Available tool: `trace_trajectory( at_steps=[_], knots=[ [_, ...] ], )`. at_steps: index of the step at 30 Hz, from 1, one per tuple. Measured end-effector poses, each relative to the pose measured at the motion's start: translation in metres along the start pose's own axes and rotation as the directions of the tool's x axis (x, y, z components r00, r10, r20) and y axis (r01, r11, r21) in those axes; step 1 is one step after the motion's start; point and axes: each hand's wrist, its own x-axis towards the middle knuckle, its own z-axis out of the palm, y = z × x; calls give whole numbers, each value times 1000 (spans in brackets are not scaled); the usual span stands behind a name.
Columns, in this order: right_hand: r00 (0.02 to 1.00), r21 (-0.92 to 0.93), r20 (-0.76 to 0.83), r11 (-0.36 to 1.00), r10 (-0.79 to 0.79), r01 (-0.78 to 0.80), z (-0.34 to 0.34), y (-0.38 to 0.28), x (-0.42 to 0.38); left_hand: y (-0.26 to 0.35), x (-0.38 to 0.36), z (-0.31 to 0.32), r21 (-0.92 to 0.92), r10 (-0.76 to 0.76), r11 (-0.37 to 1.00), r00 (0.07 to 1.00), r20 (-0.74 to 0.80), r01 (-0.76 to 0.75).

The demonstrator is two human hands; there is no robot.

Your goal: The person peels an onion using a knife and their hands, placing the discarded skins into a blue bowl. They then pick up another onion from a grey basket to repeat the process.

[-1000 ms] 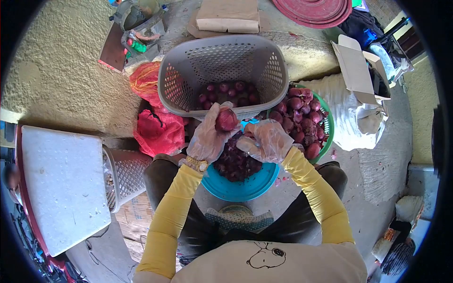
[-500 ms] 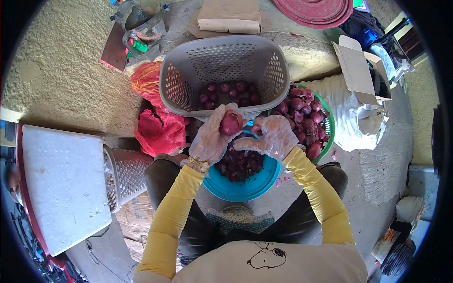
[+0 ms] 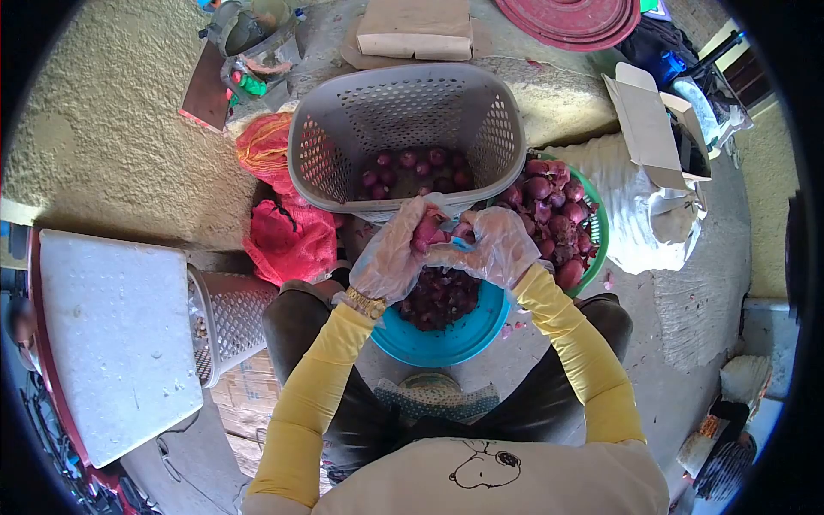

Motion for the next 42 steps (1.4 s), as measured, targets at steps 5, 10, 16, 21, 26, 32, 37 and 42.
trace_trajectory(
  at_steps=[5, 10, 16, 21, 26, 32, 37, 42],
  knots=[
    [999, -38, 3, 998, -52, 52, 5, 1, 1, -9, 4, 0, -14, -2, 1000, 1000, -27, 2],
    [981, 56, -120, 985, -156, 163, 12, 5, 0, -3, 1, -1, -478, -145, 860, 984, 103, 177],
    [968, 43, -154, 978, -197, 206, 19, 11, 1, 0, -1, -1, -159, -85, 984, 995, -41, 78],
    [948, 11, -89, 952, -305, 307, 20, 13, 1, -33, 7, -20, -15, -33, 999, 995, -96, 31],
    [950, -35, -28, 950, -311, 310, 16, 13, 0, -18, -5, -15, -529, -243, 828, 969, -44, 183],
    [921, 68, -54, 919, -385, 388, 21, 5, -2, -16, -6, -15, -314, 32, 949, 996, 87, -3],
    [916, -93, 244, 932, -319, 350, 18, -9, -9, -12, 0, -17, 41, 64, 997, 994, -93, -60],
    [950, -113, 175, 953, -260, 282, 18, -3, -9, 19, -2, -9, -427, -166, 901, 972, -163, 82]
  ],
)
